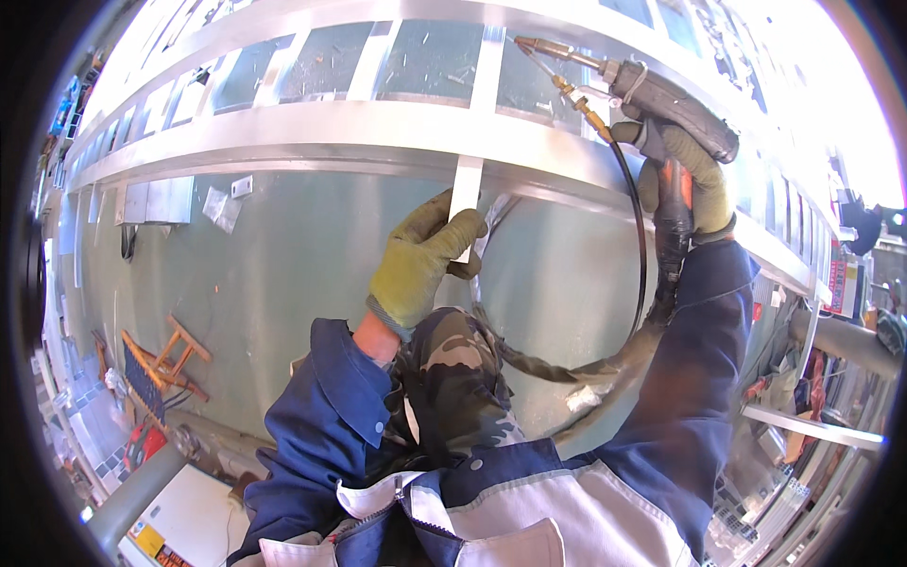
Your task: The person positions and welds metal bars onto a large metal frame using a handheld welding tool. They repeatedly align the bars, weld the joints, and reposition the frame to continue the assembly.
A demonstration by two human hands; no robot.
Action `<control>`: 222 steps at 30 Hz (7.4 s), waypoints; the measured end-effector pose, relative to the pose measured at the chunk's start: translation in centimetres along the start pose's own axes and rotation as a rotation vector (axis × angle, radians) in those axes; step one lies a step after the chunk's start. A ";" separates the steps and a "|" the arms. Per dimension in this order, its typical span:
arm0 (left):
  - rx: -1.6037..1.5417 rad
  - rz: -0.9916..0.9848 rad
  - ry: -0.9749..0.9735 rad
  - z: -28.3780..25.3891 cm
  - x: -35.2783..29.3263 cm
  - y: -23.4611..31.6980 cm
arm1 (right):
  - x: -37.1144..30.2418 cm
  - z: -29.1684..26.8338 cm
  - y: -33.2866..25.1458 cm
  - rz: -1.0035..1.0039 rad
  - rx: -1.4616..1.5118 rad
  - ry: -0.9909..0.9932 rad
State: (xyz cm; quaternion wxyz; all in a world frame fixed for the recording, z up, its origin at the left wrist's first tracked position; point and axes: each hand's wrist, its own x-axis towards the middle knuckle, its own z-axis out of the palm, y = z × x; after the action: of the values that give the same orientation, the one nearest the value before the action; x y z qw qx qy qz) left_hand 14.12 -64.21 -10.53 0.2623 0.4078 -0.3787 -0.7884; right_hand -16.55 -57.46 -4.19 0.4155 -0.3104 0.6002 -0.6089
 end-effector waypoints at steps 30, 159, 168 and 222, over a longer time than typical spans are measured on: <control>-0.059 0.213 -0.033 1.1 0.2 -0.8 | 1.4 -2.1 0.5 -0.016 -0.011 -0.188; -0.117 0.224 -0.077 0.8 1.5 -1.6 | -0.1 -0.7 0.6 -0.083 0.222 -0.142; -0.116 0.234 -0.078 1.0 1.7 -1.9 | 0.8 -1.7 1.9 -0.106 0.181 0.045; -0.140 0.242 -0.045 1.3 1.7 -2.0 | 0.3 -1.5 0.8 -0.100 0.224 -0.212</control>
State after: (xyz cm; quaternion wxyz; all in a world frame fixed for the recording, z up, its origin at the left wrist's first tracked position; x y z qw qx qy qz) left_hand 11.91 -63.75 -12.43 0.3746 0.3223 -0.3748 -0.7844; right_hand -17.87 -56.93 -5.17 0.4777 -0.3541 0.4652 -0.6558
